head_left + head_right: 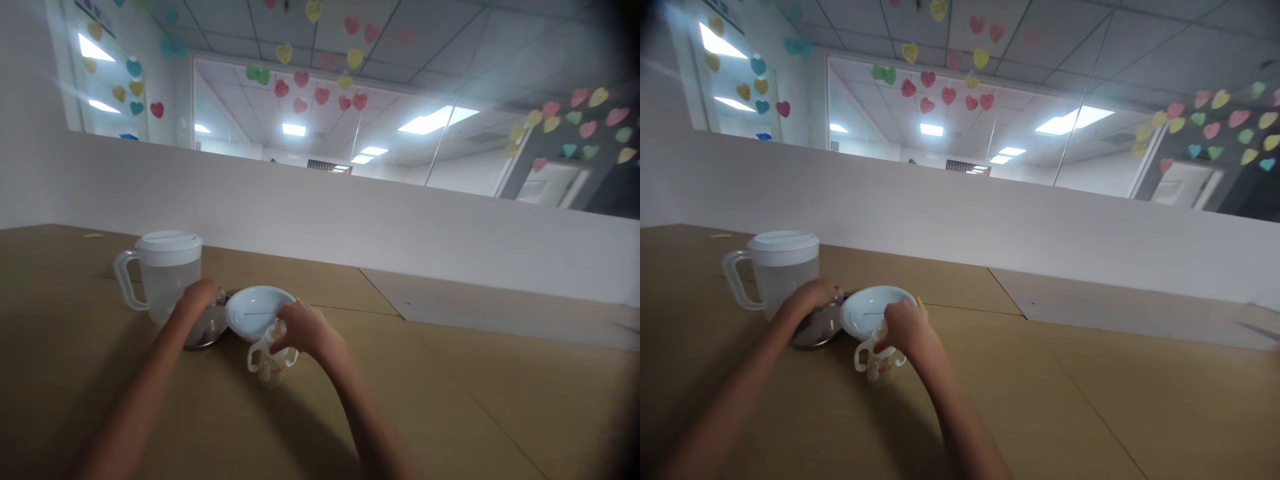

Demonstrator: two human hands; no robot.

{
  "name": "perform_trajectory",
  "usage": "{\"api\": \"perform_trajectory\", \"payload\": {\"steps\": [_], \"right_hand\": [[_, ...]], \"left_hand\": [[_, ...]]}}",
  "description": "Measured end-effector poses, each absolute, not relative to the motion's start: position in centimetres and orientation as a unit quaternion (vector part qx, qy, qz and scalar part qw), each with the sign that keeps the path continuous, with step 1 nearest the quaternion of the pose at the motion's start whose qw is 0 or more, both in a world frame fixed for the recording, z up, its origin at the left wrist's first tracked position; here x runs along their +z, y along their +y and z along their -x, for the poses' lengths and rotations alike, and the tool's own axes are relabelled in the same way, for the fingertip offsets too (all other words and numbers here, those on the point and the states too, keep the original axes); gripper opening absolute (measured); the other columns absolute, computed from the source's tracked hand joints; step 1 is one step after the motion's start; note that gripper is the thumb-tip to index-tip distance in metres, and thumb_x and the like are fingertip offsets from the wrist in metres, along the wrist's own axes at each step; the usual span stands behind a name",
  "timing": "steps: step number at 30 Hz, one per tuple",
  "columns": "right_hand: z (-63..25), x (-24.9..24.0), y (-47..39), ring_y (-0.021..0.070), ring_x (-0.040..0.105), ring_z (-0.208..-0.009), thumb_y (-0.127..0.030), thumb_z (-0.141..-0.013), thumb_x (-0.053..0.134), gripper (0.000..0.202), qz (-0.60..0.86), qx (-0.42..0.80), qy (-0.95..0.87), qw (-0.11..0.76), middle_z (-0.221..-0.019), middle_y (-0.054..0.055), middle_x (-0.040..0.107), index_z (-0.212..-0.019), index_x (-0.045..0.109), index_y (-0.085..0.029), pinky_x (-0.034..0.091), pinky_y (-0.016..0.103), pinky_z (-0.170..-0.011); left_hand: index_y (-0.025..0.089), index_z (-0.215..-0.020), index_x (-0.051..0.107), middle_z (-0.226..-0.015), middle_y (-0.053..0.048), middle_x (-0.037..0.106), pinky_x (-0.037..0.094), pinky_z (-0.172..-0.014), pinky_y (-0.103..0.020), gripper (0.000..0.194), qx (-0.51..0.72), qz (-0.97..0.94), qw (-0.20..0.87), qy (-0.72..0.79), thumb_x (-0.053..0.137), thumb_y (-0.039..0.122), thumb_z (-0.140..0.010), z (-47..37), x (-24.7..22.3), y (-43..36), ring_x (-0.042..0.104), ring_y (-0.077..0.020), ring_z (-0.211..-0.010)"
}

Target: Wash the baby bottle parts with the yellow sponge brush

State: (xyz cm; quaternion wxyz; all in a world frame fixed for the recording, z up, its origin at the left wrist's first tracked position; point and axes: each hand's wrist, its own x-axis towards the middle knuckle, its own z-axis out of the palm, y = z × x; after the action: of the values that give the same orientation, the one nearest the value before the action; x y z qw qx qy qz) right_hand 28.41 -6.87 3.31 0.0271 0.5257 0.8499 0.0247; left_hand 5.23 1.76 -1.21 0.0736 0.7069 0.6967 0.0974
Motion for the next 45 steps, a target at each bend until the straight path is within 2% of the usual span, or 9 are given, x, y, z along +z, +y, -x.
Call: {"api": "perform_trajectory", "payload": {"steps": [3, 5, 8, 12, 15, 22, 27, 32, 45], "right_hand": [[-28.3, 3.2, -6.9, 0.0277, 0.064, -0.087, -0.052, -0.061, 0.077, 0.048, -0.52, 0.031, 0.853, 0.03, -0.093, 0.012, 0.069, -0.091, 0.07, -0.016, 0.049, 0.031, -0.066], [-28.5, 3.2, -7.0, 0.0274, 0.064, -0.085, -0.057, -0.06, 0.076, 0.051, -0.51, 0.024, 0.859, 0.027, -0.09, 0.012, 0.069, -0.088, 0.07, -0.015, 0.048, 0.03, -0.064], [-29.5, 3.8, -7.2, 0.0252, 0.064, -0.079, -0.059, -0.059, 0.075, 0.054, -0.503, 0.005, 0.864, -0.018, -0.087, 0.011, 0.069, -0.089, 0.068, -0.014, 0.045, 0.028, -0.06], [-31.4, 5.3, -7.6, 0.0214, 0.063, -0.081, -0.055, -0.064, 0.074, 0.061, -0.526, -0.016, 0.84, -0.135, -0.091, 0.009, 0.069, -0.109, 0.061, -0.015, 0.043, 0.026, -0.062], [-32.2, 5.7, -7.5, 0.0198, 0.063, -0.082, -0.05, -0.068, 0.072, 0.058, -0.524, -0.035, 0.834, -0.167, -0.09, 0.006, 0.069, -0.115, 0.06, -0.017, 0.043, 0.026, -0.066], [-31.3, 4.8, -6.1, 0.0146, 0.061, -0.071, -0.043, -0.067, 0.076, 0.037, -0.482, -0.077, 0.871, -0.053, -0.086, 0.003, 0.071, -0.094, 0.071, -0.018, 0.039, 0.023, -0.059], [-31.0, 4.5, -5.7, 0.0144, 0.061, -0.067, -0.042, -0.066, 0.076, 0.034, -0.491, -0.06, 0.869, 0.0, -0.082, 0.004, 0.071, -0.089, 0.072, -0.018, 0.037, 0.021, -0.053], [-30.9, 4.0, -5.4, 0.0156, 0.062, -0.067, -0.042, -0.064, 0.078, 0.034, -0.489, -0.051, 0.871, 0.007, -0.079, 0.004, 0.071, -0.087, 0.072, -0.017, 0.037, 0.021, -0.053], [-30.9, 3.7, -5.5, 0.0165, 0.063, -0.067, -0.041, -0.063, 0.079, 0.035, -0.488, -0.03, 0.872, 0.007, -0.078, 0.005, 0.071, -0.088, 0.072, -0.017, 0.038, 0.021, -0.052]], "left_hand": [[0.011, -0.116, 0.06, -0.112, -0.02, 0.063, 0.041, -0.086, -0.035, 0.039, 0.119, -0.691, 0.023, 0.713, 0.045, 0.017, -0.08, -5.4, 2.0, -0.5, 0.056, -0.0297, -0.107], [0.02, -0.134, 0.044, -0.126, -0.012, 0.056, 0.038, -0.091, -0.029, 0.05, 0.156, -0.719, 0.002, 0.678, 0.043, 0.02, -0.084, -6.3, 4.1, -2.8, 0.052, -0.0231, -0.114], [0.029, -0.135, 0.042, -0.123, -0.004, 0.058, 0.041, -0.086, -0.025, 0.047, 0.246, -0.78, 0.071, 0.571, 0.042, 0.031, -0.087, -8.4, 6.1, -6.3, 0.058, -0.0188, -0.103], [0.031, -0.132, 0.045, -0.121, -0.003, 0.057, 0.039, -0.086, -0.025, 0.046, 0.213, -0.834, 0.128, 0.493, 0.043, 0.038, -0.087, -10.4, 6.2, -8.3, 0.056, -0.0173, -0.1], [0.031, -0.132, 0.044, -0.12, -0.003, 0.057, 0.038, -0.087, -0.026, 0.046, 0.173, -0.855, 0.156, 0.463, 0.043, 0.041, -0.087, -10.9, 5.5, -8.0, 0.054, -0.0173, -0.101], [0.028, -0.127, 0.05, -0.12, -0.004, 0.058, 0.038, -0.088, -0.028, 0.046, 0.086, -0.873, 0.175, 0.447, 0.051, 0.032, -0.081, -12.0, 4.5, -6.6, 0.053, -0.0189, -0.105], [0.026, -0.123, 0.055, -0.112, -0.005, 0.064, 0.04, -0.078, -0.027, 0.046, 0.064, -0.871, 0.177, 0.453, 0.054, 0.03, -0.077, -13.0, 4.8, -6.9, 0.059, -0.0186, -0.094], [0.027, -0.12, 0.059, -0.1, -0.004, 0.069, 0.04, -0.071, -0.024, 0.045, 0.069, -0.872, 0.179, 0.45, 0.056, 0.03, -0.074, -13.4, 4.8, -6.9, 0.062, -0.0178, -0.085], [0.024, -0.113, 0.064, -0.097, -0.005, 0.07, 0.039, -0.063, -0.022, 0.045, 0.086, -0.858, 0.172, 0.476, 0.06, 0.029, -0.068, -13.6, 4.9, -7.0, 0.062, -0.0166, -0.078]]}}
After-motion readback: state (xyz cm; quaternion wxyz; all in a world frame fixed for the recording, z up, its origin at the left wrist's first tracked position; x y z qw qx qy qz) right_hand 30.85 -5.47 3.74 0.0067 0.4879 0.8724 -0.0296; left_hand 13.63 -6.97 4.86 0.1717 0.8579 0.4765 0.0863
